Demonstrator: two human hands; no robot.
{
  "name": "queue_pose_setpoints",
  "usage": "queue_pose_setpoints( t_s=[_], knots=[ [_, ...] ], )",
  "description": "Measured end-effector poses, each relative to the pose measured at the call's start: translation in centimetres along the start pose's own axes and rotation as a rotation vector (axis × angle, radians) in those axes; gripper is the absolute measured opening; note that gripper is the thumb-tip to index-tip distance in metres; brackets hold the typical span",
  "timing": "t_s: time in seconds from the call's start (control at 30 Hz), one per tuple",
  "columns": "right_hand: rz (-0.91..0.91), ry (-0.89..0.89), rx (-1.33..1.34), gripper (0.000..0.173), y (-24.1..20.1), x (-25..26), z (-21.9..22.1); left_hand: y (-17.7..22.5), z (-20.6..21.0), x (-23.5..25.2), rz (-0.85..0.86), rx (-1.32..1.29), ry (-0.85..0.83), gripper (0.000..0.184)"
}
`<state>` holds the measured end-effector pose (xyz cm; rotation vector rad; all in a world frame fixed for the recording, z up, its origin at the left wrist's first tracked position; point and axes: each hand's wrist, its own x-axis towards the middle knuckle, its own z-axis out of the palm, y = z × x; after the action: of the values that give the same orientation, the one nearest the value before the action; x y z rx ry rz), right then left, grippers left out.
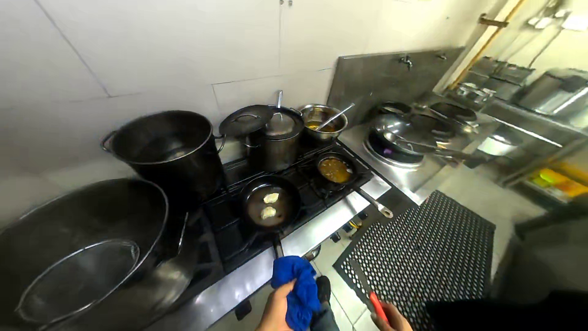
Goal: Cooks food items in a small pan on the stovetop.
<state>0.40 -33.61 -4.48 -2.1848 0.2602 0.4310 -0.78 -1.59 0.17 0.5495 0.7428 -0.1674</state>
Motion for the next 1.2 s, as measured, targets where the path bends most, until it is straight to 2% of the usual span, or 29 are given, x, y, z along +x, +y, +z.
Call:
queue_pose_setpoints(
  t_s=[0.13, 0.27, 0.43, 0.57, 0.7, 0.9, 1.2],
  knots=[
    [-0.256, -0.130, -0.069, 0.057, -11.2, 1.5, 0.3, -0.1, 0.6, 0.2, 0.019, -0.032, 0.015, 0.026],
    [-0.431, -0.178, -0.283, 0.043, -19.6, 3.9, 1.8, 0.0, 1.2, 0.2, 0.022, -0.042, 0.051, 0.026],
    [-0.477, -0.268, -0.632, 0.041, -27.3, 7.3, 4.8, -0.4, 1.3, 0.8, 0.036, -0.013, 0.089, 0.027],
    [-0.536, -0.333, -0.877, 0.041, -30.2, 9.7, 7.8, -0.5, 1.8, 0.6, 0.045, -0.035, 0.080, 0.027],
    [-0.590, -0.362, -1.055, 0.034, -31.9, 11.0, 9.4, -1.4, 1.9, 1.2, 0.091, -0.031, 0.098, 0.026],
    [-0.616, -0.447, -1.196, 0.027, -34.3, 11.3, 9.5, -2.0, 2.7, 1.4, 0.099, -0.049, 0.126, 0.025],
    [-0.621, -0.432, -1.262, 0.024, -35.3, 10.9, 10.5, -1.7, 2.8, 1.7, 0.104, -0.014, 0.134, 0.025]
  ],
)
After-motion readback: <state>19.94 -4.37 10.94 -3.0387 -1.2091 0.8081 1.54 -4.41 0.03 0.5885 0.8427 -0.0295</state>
